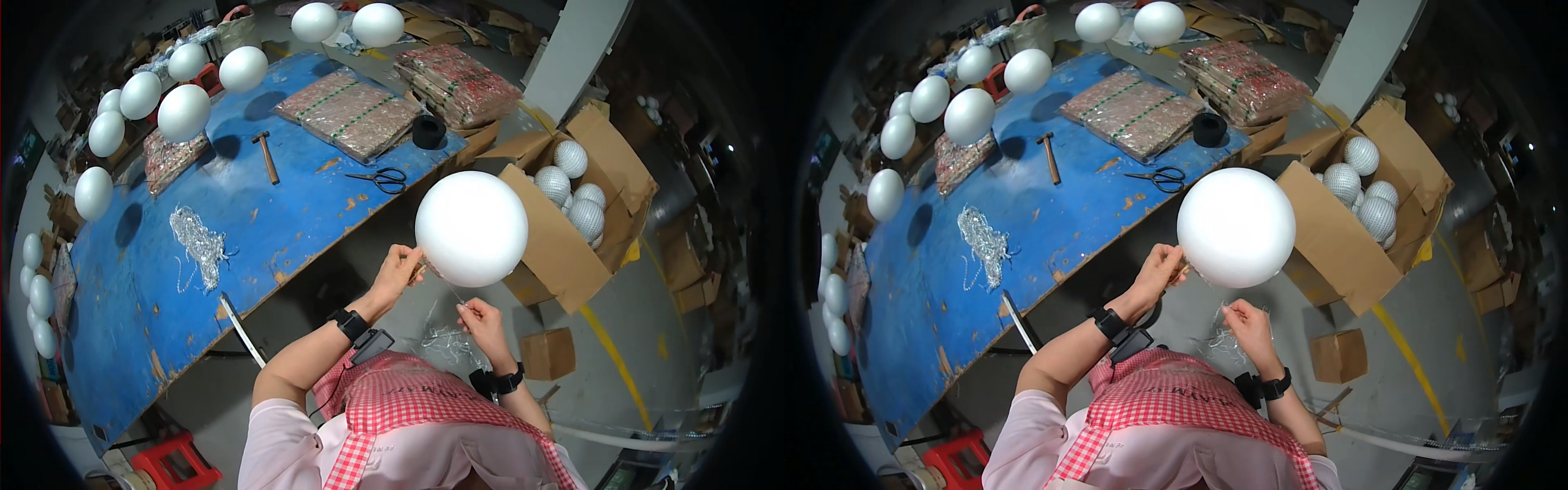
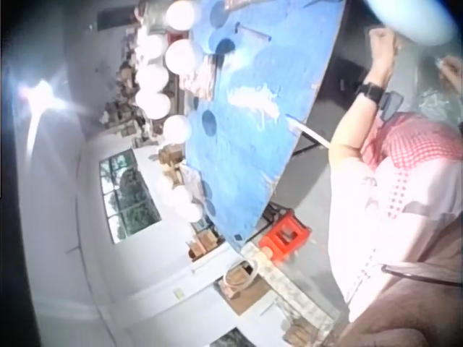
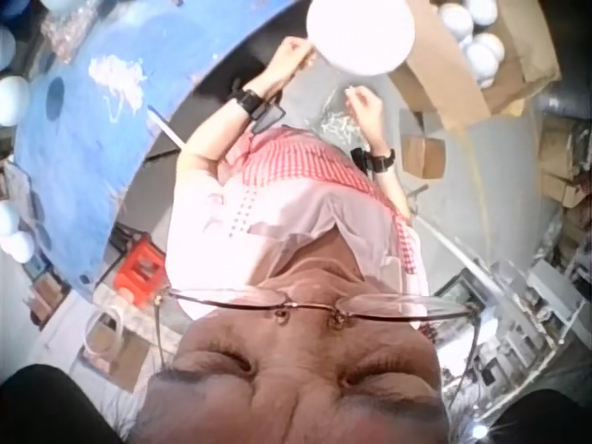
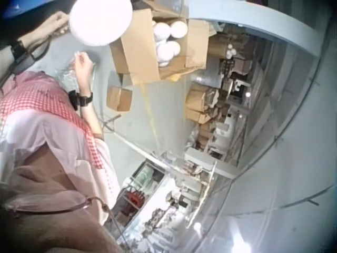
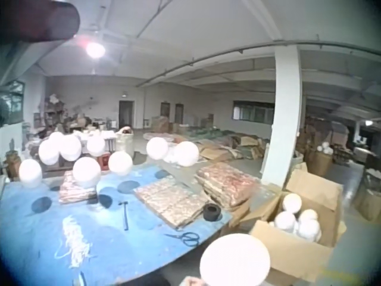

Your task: The person wraps a string of beads around the circumference of a white foam ball, pressing them into the surface to secure them.

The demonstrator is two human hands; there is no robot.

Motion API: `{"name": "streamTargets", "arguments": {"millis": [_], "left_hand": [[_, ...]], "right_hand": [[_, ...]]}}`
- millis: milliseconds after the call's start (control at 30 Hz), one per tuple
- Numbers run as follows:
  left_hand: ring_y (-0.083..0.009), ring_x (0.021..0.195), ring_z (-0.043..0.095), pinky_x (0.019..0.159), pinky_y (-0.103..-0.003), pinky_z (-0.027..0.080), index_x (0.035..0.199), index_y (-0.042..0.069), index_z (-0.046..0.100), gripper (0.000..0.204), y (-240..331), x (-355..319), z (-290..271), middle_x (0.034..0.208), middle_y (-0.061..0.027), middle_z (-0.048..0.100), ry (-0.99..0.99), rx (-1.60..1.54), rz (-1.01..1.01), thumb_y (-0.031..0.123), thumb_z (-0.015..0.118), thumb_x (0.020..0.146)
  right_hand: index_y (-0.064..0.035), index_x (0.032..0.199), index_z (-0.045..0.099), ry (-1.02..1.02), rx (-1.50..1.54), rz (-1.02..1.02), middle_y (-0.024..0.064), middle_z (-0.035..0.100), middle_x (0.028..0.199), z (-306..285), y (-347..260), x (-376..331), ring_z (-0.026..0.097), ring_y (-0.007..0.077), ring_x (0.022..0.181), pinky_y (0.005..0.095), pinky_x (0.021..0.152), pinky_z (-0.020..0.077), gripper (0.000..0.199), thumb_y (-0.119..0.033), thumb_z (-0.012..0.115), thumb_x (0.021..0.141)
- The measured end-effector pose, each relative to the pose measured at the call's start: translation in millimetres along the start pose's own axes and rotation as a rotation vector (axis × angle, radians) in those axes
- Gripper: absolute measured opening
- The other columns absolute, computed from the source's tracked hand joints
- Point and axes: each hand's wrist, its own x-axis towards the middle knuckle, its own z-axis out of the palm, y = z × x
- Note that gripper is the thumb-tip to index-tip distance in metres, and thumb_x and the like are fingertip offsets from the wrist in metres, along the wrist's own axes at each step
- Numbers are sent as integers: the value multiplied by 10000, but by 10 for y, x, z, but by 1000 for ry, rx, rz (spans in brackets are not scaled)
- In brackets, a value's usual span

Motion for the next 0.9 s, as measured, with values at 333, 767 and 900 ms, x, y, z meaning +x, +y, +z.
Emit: {"name": "streamTargets", "arguments": {"millis": [333, 767, 900], "left_hand": [[-71, 684, 471, 616, -214, 391, 1024, 83, 422, 285, 51, -67, -56, 809, -2, 512, -177, -15, 142, 336, 528, 947], [-72, 639, 502, 564, -209, 386, 1003, 76, 433, 273, 50, -17, -18, 765, -13, 561, -56, 128, 144, 227, 628, 886], [-75, 623, 518, 560, -208, 404, 985, 68, 454, 247, 6, 51, -77, 770, -16, 565, -59, -15, 30, 276, 574, 925]], "right_hand": [[7, 789, 613, 16, 38, 67, 2, 602, 622, 39, 75, 58, 528, 43, 534, 198, 482, 395, 168, -136, 635, 874], [2, 897, 657, -353, 72, -11, 17, 641, 701, 54, -396, -257, 537, 47, 603, 193, 550, 429, 171, -140, 566, 920], [14, 868, 640, -226, 121, -5, 34, 639, 697, 23, -424, -134, 541, 58, 596, 195, 554, 437, 202, -136, 525, 938]]}}
